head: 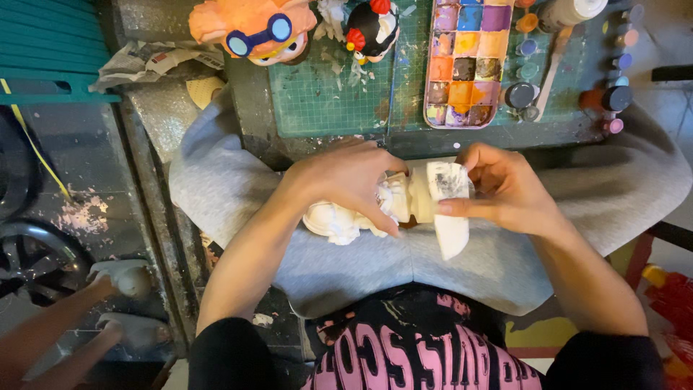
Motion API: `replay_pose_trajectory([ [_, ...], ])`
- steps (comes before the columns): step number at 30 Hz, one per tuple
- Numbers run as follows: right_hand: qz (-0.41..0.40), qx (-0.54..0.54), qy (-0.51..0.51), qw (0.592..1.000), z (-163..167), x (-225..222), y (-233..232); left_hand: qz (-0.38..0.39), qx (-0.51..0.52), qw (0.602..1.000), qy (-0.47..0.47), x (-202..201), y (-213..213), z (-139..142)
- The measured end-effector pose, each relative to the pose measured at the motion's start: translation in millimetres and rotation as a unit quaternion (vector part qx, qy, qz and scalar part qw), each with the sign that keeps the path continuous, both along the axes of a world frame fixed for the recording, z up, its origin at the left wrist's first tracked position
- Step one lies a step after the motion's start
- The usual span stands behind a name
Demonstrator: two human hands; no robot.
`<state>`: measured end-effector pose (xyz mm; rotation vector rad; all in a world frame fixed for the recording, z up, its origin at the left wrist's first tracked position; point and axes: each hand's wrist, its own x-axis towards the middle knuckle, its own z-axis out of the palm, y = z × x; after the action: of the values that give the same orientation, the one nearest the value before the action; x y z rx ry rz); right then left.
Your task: The person sits on the floor holding a white plaster figurine on their lap and sands its surfaces with a small piece of sandpaper, rotating the figurine to sand different sides and edges, then brushes off sanding dust and sets the figurine on the work table.
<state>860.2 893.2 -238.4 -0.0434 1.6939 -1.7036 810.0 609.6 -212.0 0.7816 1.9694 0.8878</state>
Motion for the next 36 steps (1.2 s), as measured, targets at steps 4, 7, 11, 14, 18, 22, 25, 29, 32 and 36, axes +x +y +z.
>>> replay_pose_trajectory([
  [4,0.023,0.001,0.005,1.000,-9.2,0.6,-16.2,0.003,-0.015,1.000,0.007,-6.5,-19.8,-7.3],
  [7,0.004,-0.004,0.002,1.000,-11.1,-0.3,-22.2,0.007,-0.003,1.000,0.000,-10.2,-27.8,-5.1],
  [11,-0.012,-0.025,0.065,0.997,-11.1,-2.8,-14.9,0.008,-0.014,1.000,0.021,-19.1,-16.8,-2.0],
  [14,0.031,0.026,0.023,0.999,-10.3,-4.7,3.4,0.002,-0.023,0.999,0.026,-25.1,-3.0,-1.6],
  [18,-0.011,-0.002,0.024,1.000,-15.2,-18.4,31.4,0.015,0.016,0.999,0.029,-36.4,25.9,-6.2],
  [22,-0.005,-0.032,-0.001,0.999,-13.9,-31.6,53.3,-0.001,-0.024,0.999,0.042,-49.5,54.5,-8.7],
  [25,0.006,-0.017,-0.010,1.000,-10.7,-39.0,63.3,-0.010,-0.020,0.999,0.034,-54.3,63.3,-6.1],
  [29,-0.026,-0.076,-0.001,0.997,-8.9,-65.0,95.7,-0.017,0.006,1.000,0.015,-62.2,101.0,-5.6],
  [32,-0.159,-0.142,-0.070,0.975,-4.9,-72.9,140.2,-0.013,0.011,0.998,0.068,-53.2,145.4,-3.7],
  [36,-0.175,-0.228,-0.031,0.957,6.3,-26.2,202.3,0.007,-0.017,0.996,0.092,-15.5,200.6,13.0],
])
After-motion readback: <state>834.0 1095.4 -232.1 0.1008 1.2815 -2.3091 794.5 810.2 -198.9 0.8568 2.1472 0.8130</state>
